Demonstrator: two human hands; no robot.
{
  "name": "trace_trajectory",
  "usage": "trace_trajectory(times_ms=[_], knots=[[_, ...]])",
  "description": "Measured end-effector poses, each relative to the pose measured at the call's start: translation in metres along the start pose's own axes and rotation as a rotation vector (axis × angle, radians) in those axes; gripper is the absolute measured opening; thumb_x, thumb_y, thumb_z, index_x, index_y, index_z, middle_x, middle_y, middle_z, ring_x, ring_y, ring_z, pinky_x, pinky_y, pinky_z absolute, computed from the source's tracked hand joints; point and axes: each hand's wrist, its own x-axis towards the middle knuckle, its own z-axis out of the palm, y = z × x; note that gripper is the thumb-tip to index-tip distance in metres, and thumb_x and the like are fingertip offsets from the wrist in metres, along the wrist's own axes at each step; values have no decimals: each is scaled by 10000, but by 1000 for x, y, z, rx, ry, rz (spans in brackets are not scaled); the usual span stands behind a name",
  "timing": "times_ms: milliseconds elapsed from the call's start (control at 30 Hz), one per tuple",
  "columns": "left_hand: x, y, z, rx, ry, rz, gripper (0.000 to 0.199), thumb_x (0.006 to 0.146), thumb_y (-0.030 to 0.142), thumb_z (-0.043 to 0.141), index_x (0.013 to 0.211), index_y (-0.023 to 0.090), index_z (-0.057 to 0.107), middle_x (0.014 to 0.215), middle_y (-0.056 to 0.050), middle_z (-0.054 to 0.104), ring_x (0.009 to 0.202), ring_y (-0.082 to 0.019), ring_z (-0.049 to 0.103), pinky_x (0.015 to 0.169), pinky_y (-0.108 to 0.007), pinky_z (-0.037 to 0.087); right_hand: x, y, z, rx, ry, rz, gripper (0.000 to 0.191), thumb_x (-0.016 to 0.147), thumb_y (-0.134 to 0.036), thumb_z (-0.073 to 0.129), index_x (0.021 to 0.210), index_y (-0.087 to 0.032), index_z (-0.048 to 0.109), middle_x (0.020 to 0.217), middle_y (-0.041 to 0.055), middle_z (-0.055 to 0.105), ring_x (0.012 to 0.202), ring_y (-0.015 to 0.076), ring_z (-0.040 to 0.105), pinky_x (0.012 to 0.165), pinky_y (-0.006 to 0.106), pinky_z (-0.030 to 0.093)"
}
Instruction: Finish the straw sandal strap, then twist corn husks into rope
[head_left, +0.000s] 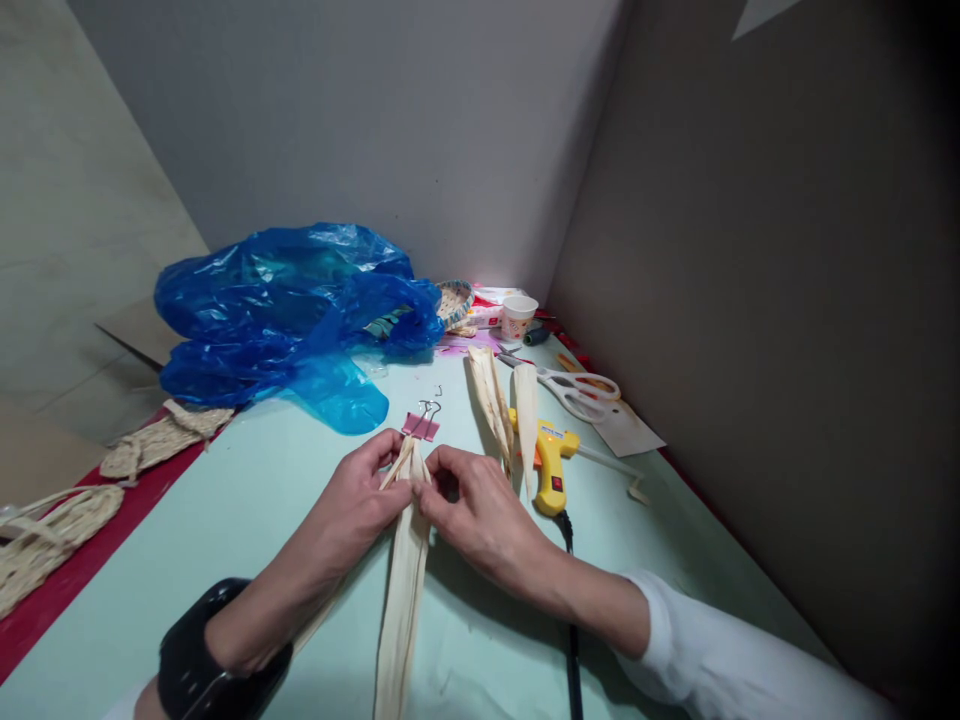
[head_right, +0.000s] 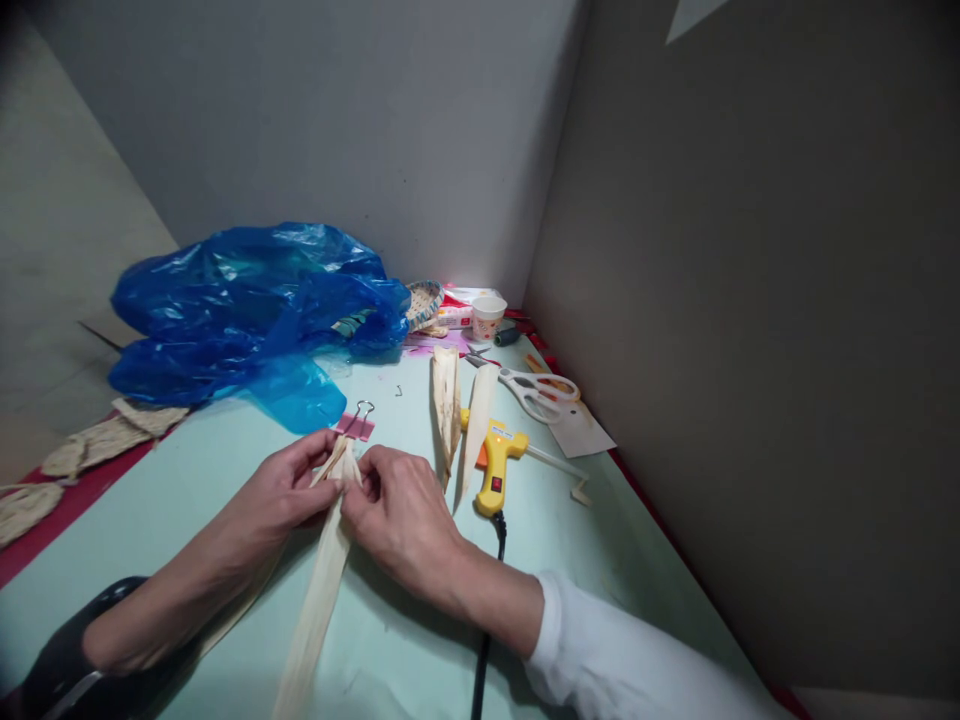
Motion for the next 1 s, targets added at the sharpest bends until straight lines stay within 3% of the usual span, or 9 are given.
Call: trace_trajectory(times_ms=[233, 333, 467, 700, 867, 1000], knots=[[-2, -1, 2, -93, -46, -91, 286, 710, 265, 708, 968, 188, 612, 817, 11, 619, 741, -147, 577, 633, -219, 442, 4, 8, -2, 348, -105, 44, 161, 770, -229, 563, 648, -174, 474, 606, -48, 419, 584, 99, 373, 541, 232, 273], [-2, -1, 1, -81, -25, -101, 241, 684, 238, 731, 890, 181, 619, 788, 14, 606, 699, -129, 560, 605, -202, 428, 5, 5, -4, 463, -160, 67, 185, 758, -266, 578, 641, -173, 469, 616, -42, 412, 586, 100, 365, 542, 234, 274], [-4, 2, -2, -118, -5, -166, 220, 693, 268, 738, 831, 177, 593, 691, 43, 521, 526, -64, 413, 467, -166, 287, 5, 1, -9, 504, -222, 78, 128, 753, -264, 561, 702, -167, 497, 656, -32, 426, 616, 111, 370, 570, 243, 280], [-5, 11, -8, -340, -105, -178, 142, 790, 232, 678, 863, 149, 588, 708, 25, 496, 519, -45, 239, 442, -171, 191, 3, -1, -13, 677, -244, 91, 44, 769, -186, 536, 730, -167, 538, 775, -3, 507, 774, 143, 450, 729, 247, 333], [-5, 11, -8, -418, -96, -191, 174, 811, 256, 665, 775, 159, 525, 621, 62, 426, 491, -39, 134, 426, -174, 138, 2, 0, -11, 830, -245, 119, 127, 841, -255, 557, 756, -169, 518, 761, -6, 484, 735, 131, 422, 730, 251, 329], [-5, 9, -10, -337, -91, -181, 199, 841, 352, 642, 841, 186, 532, 617, 78, 332, 521, -66, 123, 421, -166, 113, 4, 0, -16, 778, -237, 75, 256, 853, -366, 623, 750, -148, 539, 694, -20, 460, 664, 110, 382, 648, 235, 293]])
